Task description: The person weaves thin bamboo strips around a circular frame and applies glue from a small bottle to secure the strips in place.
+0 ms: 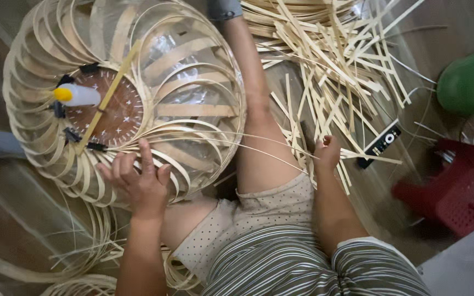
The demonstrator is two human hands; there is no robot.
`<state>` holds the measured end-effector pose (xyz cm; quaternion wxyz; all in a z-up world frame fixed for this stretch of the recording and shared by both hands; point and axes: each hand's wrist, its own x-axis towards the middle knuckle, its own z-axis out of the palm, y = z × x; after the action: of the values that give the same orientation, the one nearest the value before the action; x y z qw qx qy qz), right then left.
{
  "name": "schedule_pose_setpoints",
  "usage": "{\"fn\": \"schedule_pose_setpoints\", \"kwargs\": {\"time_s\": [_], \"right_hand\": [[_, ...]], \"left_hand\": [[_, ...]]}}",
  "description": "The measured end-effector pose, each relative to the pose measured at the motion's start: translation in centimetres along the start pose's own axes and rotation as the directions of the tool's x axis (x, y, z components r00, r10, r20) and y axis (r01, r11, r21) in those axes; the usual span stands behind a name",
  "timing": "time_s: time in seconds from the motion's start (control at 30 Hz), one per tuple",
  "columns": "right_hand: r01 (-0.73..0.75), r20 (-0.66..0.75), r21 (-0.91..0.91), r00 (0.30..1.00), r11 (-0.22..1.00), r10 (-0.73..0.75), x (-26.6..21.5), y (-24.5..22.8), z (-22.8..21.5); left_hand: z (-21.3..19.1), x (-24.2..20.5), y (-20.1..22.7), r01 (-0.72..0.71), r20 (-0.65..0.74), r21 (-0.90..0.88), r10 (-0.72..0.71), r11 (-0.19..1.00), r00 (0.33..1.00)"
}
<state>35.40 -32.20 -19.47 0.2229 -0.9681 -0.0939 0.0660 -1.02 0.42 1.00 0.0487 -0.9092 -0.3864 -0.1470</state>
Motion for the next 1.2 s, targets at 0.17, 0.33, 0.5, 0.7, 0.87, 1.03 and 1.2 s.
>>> {"fn": "schedule_pose_setpoints", "kwargs": {"time_s": [0.17,0.33,0.5,0.7,0.87,1.03,1.2], "right_hand": [[0.002,0.354,-0.024,0.935,1.0,0.006,-1.1,-3.7,-0.5],[0.063,0.509,0.211,0.845,0.975,-0.165,0.0,-9.2,-2.9],[0.108,0.554,0.327,0.783,0.939,-0.283,0.3,-13.5,-4.4],[0.113,0.596,0.36,0.736,0.926,-0.322,-2.1,-14.5,-6.5],[0.104,0.591,0.381,0.737,0.919,-0.328,-3.6,-14.9,-7.7],[0.112,0.521,0.411,0.786,0.905,-0.334,-3.6,-16.3,-10.0],[0.184,0.268,0.484,0.899,0.855,-0.346,1.1,-19.3,-14.1]], "left_hand": [[-0.4,0.6,0.1,0.016,0.023,-0.081,-0.015,0.997,1.0],[0.3,0.8,0.8,0.026,-0.063,-0.11,-0.033,0.994,0.997],[0.0,1.3,1.2,0.042,-0.072,-0.137,-0.053,0.99,0.996],[-0.4,1.1,1.5,0.043,-0.08,-0.124,-0.053,0.991,0.995],[-0.5,1.4,1.5,0.046,-0.11,-0.148,-0.062,0.988,0.992],[-0.4,1.6,1.6,0.056,-0.098,-0.17,-0.073,0.984,0.992],[0.0,1.4,1.6,0.057,-0.085,-0.211,-0.076,0.976,0.993]]}}
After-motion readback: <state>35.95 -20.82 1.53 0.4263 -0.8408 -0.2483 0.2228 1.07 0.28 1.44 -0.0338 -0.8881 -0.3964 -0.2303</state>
